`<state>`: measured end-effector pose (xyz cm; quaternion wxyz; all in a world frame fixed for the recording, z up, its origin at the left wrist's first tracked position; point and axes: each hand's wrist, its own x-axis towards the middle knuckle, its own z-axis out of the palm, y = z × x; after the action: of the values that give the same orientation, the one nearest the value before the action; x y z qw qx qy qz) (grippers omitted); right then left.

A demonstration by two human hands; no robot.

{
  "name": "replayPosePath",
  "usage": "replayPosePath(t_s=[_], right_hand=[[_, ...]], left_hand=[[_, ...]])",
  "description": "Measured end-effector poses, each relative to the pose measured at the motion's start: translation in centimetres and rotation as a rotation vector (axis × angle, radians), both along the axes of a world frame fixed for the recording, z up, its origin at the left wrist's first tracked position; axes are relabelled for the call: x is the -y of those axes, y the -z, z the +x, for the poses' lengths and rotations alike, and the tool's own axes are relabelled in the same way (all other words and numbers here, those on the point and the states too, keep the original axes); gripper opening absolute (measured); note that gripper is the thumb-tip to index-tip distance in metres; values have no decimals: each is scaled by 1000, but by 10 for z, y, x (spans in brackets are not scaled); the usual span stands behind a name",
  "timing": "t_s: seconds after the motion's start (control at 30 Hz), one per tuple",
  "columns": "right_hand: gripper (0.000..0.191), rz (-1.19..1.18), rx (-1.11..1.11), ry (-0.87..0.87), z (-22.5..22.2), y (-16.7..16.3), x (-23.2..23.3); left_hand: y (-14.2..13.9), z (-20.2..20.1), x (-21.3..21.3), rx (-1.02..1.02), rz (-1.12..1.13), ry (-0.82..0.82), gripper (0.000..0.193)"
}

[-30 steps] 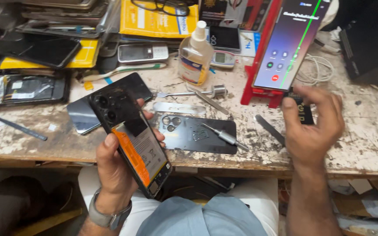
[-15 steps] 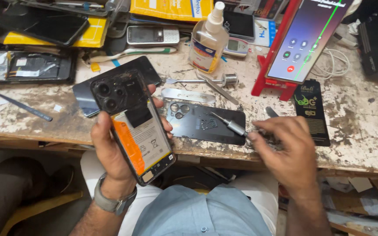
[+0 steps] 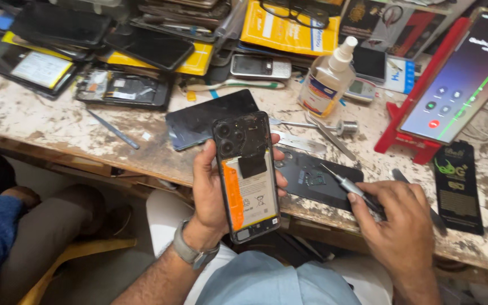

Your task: The person uses a screwdriver to remove screws from the back of a disassembled smartphone. They hold the phone in one hand and manipulate the screwdriver with the other, placing removed screws on the workbench.

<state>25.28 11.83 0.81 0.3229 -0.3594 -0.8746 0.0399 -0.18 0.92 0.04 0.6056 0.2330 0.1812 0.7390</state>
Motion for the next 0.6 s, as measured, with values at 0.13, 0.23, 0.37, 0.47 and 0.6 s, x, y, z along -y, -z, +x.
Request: replayPosePath(t_s=[0.13, 0.23, 0.37, 0.47, 0.6], right_hand=[[16, -12, -41, 7, 4, 2, -1], [17, -59, -99, 20, 6, 2, 0], [19, -152, -115, 52, 6, -1, 1], [19, -183, -124, 54, 8, -6, 3], [18, -150, -156, 51, 12, -10, 7]], left_hand=[[1, 3, -1, -23, -37, 43, 96], [-1, 4, -2, -83, -73, 39, 93], [-10, 9, -2, -158, -154, 35, 87], [-15, 19, -1, -150, -213, 73, 82], [-15, 40, 0, -33, -242, 193, 78]])
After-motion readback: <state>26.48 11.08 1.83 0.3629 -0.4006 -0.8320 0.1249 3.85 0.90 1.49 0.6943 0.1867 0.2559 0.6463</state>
